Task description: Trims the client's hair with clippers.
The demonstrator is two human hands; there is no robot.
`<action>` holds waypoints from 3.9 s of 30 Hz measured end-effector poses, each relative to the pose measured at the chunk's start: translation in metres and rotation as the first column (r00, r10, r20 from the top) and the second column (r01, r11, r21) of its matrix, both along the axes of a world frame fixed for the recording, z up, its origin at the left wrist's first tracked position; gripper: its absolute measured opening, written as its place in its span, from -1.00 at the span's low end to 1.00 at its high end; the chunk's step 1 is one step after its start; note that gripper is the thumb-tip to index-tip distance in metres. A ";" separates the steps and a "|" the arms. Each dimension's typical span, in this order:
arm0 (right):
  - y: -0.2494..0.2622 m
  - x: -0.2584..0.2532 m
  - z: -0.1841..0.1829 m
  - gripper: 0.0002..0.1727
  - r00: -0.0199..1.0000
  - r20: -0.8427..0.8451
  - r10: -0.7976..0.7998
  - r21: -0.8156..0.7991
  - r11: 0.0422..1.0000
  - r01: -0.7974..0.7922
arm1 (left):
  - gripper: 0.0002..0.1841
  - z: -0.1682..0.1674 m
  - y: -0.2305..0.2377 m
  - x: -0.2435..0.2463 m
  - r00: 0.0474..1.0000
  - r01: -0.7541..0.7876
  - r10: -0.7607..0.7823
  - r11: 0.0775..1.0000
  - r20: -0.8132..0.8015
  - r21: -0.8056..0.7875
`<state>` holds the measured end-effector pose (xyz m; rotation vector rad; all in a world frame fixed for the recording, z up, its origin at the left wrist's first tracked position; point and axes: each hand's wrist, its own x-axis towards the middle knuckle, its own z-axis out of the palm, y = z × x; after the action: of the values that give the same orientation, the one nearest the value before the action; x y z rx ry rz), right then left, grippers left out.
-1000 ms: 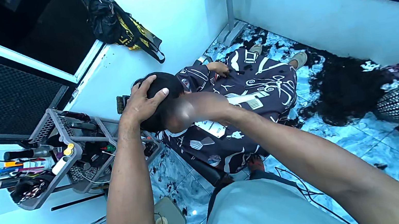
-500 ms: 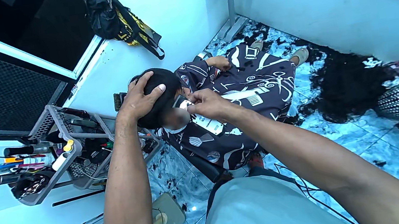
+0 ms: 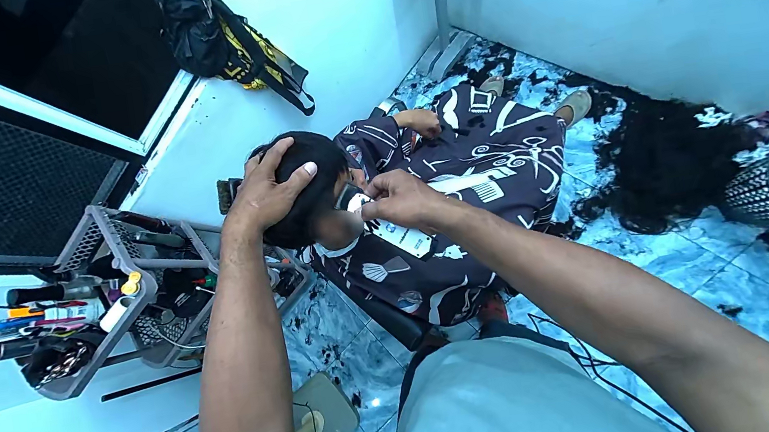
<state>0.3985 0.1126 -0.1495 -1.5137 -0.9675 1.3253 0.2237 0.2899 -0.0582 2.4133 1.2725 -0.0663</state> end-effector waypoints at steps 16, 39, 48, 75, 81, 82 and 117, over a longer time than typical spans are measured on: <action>0.005 0.002 0.003 -0.65 0.988 0.145 0.056 -0.004 0.998 -0.056 | -0.19 0.001 -0.001 -0.002 1.000 0.001 0.000 1.000 0.013 -0.015; 0.004 0.000 0.011 -0.65 0.982 0.172 0.080 0.043 0.995 -0.089 | -0.20 0.001 -0.002 -0.003 1.000 -0.003 0.004 1.000 0.011 -0.019; 0.001 -0.002 0.010 -0.65 0.973 0.205 0.103 0.010 0.994 -0.108 | -0.20 0.001 -0.005 -0.004 1.000 -0.008 0.009 1.000 0.016 -0.016; -0.002 -0.003 0.027 -0.66 0.992 0.111 0.056 0.047 0.997 -0.061 | -0.18 -0.003 -0.007 -0.005 1.000 0.000 0.000 1.000 0.007 0.004; 0.001 -0.005 0.028 -0.62 0.976 0.200 0.085 0.077 0.992 -0.103 | -0.18 -0.003 -0.006 -0.005 1.000 0.006 -0.006 1.000 0.004 0.005; -0.001 -0.008 0.026 -0.61 0.968 0.221 0.119 0.062 0.989 -0.136 | -0.18 -0.002 -0.007 -0.007 1.000 0.008 -0.008 1.000 0.001 0.001; -0.002 -0.028 0.008 -0.64 0.929 -0.354 0.104 -0.105 0.983 -0.150 | -0.23 0.000 -0.001 0.007 0.999 0.033 -0.030 0.997 0.037 -0.067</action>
<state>0.3700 0.1103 -0.1412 -1.2665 -0.7723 1.7112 0.2312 0.2887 -0.0585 2.3663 1.1975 -0.0741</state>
